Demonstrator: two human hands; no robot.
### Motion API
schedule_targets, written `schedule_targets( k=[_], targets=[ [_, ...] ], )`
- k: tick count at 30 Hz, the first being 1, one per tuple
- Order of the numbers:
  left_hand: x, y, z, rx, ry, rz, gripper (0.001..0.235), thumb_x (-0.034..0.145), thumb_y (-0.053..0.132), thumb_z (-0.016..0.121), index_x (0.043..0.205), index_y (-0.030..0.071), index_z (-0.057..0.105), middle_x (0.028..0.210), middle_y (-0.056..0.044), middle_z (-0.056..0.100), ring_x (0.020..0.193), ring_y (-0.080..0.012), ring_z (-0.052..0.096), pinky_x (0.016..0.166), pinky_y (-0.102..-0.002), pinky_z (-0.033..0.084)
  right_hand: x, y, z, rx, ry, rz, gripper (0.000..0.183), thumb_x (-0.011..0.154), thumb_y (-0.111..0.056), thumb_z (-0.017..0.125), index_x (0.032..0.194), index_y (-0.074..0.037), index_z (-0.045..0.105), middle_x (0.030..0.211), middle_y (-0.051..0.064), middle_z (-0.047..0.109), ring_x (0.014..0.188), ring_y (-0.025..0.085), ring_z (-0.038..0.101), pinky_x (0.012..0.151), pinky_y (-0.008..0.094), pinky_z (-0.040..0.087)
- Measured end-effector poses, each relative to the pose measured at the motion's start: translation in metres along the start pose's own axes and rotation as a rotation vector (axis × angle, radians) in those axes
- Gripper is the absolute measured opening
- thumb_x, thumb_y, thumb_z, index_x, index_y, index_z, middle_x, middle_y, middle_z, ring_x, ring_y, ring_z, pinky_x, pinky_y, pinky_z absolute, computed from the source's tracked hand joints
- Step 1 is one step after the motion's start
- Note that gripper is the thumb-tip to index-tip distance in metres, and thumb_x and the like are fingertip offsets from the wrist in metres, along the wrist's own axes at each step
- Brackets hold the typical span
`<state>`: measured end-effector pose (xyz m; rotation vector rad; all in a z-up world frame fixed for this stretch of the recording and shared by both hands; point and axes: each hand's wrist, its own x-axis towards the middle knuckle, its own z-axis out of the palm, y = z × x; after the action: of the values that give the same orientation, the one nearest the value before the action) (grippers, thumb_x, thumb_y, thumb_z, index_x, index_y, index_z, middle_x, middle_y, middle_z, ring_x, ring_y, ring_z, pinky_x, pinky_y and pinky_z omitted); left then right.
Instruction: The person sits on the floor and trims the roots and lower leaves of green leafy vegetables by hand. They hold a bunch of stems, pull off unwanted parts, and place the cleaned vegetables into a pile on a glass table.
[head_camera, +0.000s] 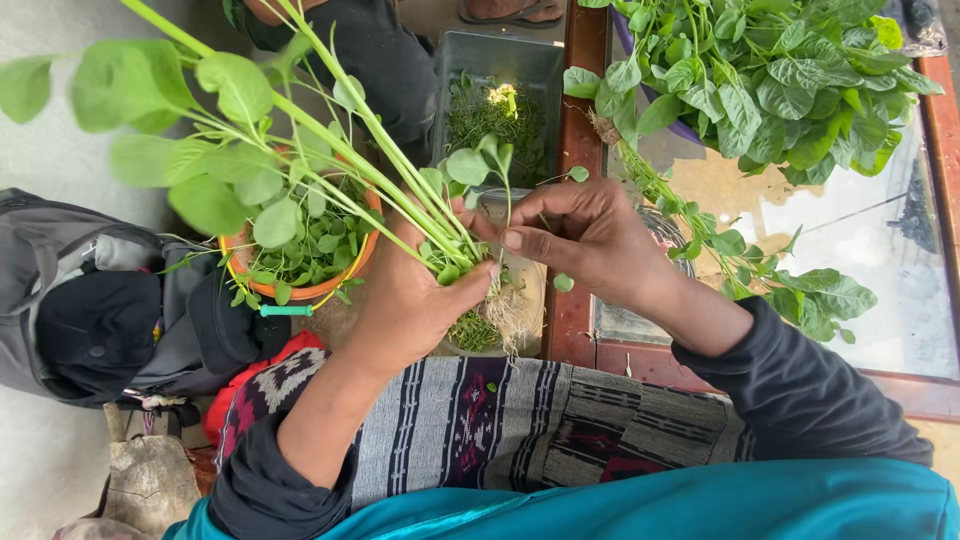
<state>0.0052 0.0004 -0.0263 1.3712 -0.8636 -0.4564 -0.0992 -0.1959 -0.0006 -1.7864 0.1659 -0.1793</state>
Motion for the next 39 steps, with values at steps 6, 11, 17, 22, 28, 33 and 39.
schedule_targets(
  k=[6, 11, 17, 22, 28, 33, 39],
  targets=[
    [0.000, 0.000, -0.001, -0.101, -0.015, -0.063, 0.050, 0.087, -0.010, 0.071, 0.127, 0.001, 0.043, 0.104, -0.008, 0.068, 0.100, -0.0114, 0.069, 0.086, -0.027, 0.057, -0.007, -0.026, -0.007, -0.643, 0.202, -0.681, 0.017, 0.092, 0.000, 0.075, 0.107, -0.003, 0.070, 0.094, 0.010, 0.064, 0.067, 0.012, 0.057, 0.058, 0.027, 0.045],
    [0.001, 0.005, -0.003, -0.065, 0.003, -0.067, 0.049, 0.087, -0.010, 0.072, 0.126, 0.002, 0.044, 0.103, -0.008, 0.068, 0.099, -0.0119, 0.070, 0.087, -0.027, 0.058, -0.010, -0.038, 0.004, -0.851, 0.006, -0.707, 0.026, 0.082, 0.000, 0.077, 0.107, -0.002, 0.071, 0.115, 0.018, 0.072, 0.071, 0.021, 0.066, 0.057, 0.034, 0.051],
    [0.006, 0.002, -0.009, -0.130, 0.039, -0.017, 0.047, 0.088, -0.010, 0.070, 0.125, 0.002, 0.043, 0.103, -0.008, 0.066, 0.099, -0.0128, 0.068, 0.086, -0.028, 0.058, 0.000, -0.021, 0.015, -0.713, -0.042, -0.676, 0.021, 0.085, 0.000, 0.074, 0.105, -0.001, 0.068, 0.107, 0.013, 0.072, 0.093, 0.032, 0.074, 0.076, 0.038, 0.061],
    [0.005, -0.006, -0.002, -0.279, -0.001, -0.009, 0.044, 0.088, -0.008, 0.070, 0.124, 0.003, 0.046, 0.104, -0.007, 0.064, 0.096, -0.0144, 0.069, 0.083, -0.030, 0.062, 0.001, -0.006, 0.017, -0.667, -0.020, -0.557, 0.009, 0.083, 0.002, 0.072, 0.088, -0.002, 0.066, 0.087, 0.010, 0.070, 0.074, 0.022, 0.068, 0.065, 0.034, 0.054],
    [0.005, -0.001, 0.007, -0.005, 0.126, 0.144, 0.040, 0.088, 0.004, 0.074, 0.123, 0.001, 0.055, 0.099, -0.007, 0.068, 0.090, -0.0167, 0.071, 0.084, -0.034, 0.059, 0.076, 0.039, 0.001, -0.004, 0.218, -0.087, 0.008, 0.102, -0.007, 0.059, 0.101, -0.002, 0.065, 0.085, 0.004, 0.066, 0.069, 0.010, 0.052, 0.062, 0.025, 0.041],
    [-0.002, 0.014, 0.018, 0.054, 0.109, 0.190, 0.026, 0.092, 0.009, 0.071, 0.115, 0.003, 0.059, 0.102, -0.010, 0.069, 0.095, -0.0221, 0.072, 0.088, -0.037, 0.059, 0.144, 0.052, 0.045, 0.195, -0.154, -0.173, 0.017, 0.104, -0.016, 0.062, 0.111, -0.001, 0.064, 0.099, 0.006, 0.067, 0.085, 0.013, 0.057, 0.076, 0.028, 0.047],
    [-0.007, 0.016, 0.011, 0.252, 0.272, 0.367, 0.033, 0.102, 0.020, 0.065, 0.129, 0.002, 0.056, 0.119, -0.012, 0.067, 0.108, -0.0251, 0.064, 0.103, -0.046, 0.049, 0.147, 0.025, 0.089, 0.135, -0.435, -0.246, 0.028, 0.105, -0.024, 0.062, 0.120, 0.000, 0.062, 0.111, 0.007, 0.067, 0.098, 0.016, 0.060, 0.088, 0.032, 0.049]
  ],
)
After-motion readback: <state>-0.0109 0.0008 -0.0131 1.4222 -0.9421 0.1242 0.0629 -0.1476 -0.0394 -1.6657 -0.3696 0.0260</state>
